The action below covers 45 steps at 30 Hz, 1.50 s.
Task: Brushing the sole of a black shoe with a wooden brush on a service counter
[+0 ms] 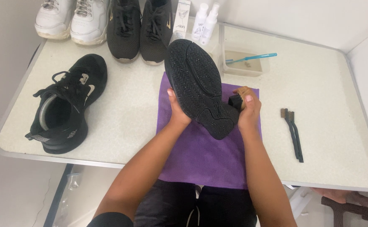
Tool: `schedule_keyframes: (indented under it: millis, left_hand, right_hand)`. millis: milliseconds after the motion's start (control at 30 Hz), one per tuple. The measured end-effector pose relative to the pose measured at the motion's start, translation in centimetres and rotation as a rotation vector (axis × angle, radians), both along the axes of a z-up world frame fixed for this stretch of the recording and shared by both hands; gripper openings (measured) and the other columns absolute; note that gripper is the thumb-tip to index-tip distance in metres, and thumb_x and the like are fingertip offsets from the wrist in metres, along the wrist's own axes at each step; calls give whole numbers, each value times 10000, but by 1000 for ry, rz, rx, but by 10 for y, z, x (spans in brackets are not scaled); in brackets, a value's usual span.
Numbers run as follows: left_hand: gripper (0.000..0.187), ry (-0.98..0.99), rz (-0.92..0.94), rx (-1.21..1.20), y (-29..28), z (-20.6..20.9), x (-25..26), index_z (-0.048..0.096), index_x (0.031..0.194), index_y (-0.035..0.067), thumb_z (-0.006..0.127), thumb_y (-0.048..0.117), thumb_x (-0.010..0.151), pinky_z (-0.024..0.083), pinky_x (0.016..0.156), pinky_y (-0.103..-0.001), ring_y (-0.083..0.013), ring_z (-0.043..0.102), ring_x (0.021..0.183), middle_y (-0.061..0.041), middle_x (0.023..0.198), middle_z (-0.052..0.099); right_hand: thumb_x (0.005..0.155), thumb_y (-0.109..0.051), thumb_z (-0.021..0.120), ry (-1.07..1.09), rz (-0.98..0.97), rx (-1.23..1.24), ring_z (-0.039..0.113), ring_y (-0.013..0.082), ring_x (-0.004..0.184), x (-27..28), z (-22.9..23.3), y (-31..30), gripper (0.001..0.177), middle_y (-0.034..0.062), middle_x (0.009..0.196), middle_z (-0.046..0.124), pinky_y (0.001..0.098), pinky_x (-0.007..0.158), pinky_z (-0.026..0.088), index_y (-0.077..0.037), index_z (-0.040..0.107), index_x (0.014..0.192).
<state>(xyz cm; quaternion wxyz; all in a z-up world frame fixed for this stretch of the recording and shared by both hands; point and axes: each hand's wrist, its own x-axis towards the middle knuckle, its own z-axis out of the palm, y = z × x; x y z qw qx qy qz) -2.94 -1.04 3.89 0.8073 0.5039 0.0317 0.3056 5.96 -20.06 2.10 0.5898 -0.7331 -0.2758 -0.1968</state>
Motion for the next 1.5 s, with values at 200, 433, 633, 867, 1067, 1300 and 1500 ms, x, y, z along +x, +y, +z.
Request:
schedule_keyframes:
  millis: [200,433,633,867,1067,1300,1500]
  left_hand:
    - [674,27,-121,-252,0,-17,10,635,1125,277,80,655,1068,417,1084,-314,-169,557,1088,-29,1187,641]
    - [593,41,-97,-313,-4,-5,8,603,1029,295,110,620,1085,424,1030,-278,-124,564,1030,13,1119,652]
    - [678,88,-151,-250,1,-20,13,656,1178,294,87,648,1069,400,1142,-299,-130,555,1211,-57,1352,644]
    - [704,110,-116,-182,5,-23,16,651,1245,236,100,638,1072,390,1166,-336,-173,559,1232,-81,1372,634]
    - [629,-12,80,180,11,-38,21,600,1152,130,5,333,1117,420,1066,-391,-245,557,1073,-125,1125,639]
    - [615,-83,60,80,9,-39,24,587,1138,157,29,414,1115,427,996,-368,-221,534,1034,-79,1071,606]
    - [638,-80,44,78,8,-35,22,601,1194,149,27,416,1113,433,1027,-373,-231,559,1061,-103,1125,639]
  right_hand:
    - [1017,-370,323,40,-28,-32,621,300,888,1,-3,0,498,167,842,618,420,893,476,-22,668,929]
    - [1028,-354,341,12,-17,-6,617,296,870,-4,4,4,490,158,798,598,422,884,481,-9,659,884]
    - [1048,-351,348,-13,17,39,628,309,864,-1,0,3,462,129,764,560,432,900,496,-50,589,794]
    - [1009,-313,289,56,-11,-15,624,312,876,-2,2,4,461,148,827,596,444,882,469,-35,642,908]
    - [1024,-365,328,40,-33,-11,633,308,870,-3,3,5,494,160,815,615,419,863,469,-27,651,865]
    - [1018,-366,318,67,-34,-37,620,302,869,-7,9,5,494,164,838,627,416,882,469,-33,666,913]
    - [1033,-360,341,40,-19,-4,617,289,857,-3,5,5,495,152,809,620,406,874,470,-22,668,881]
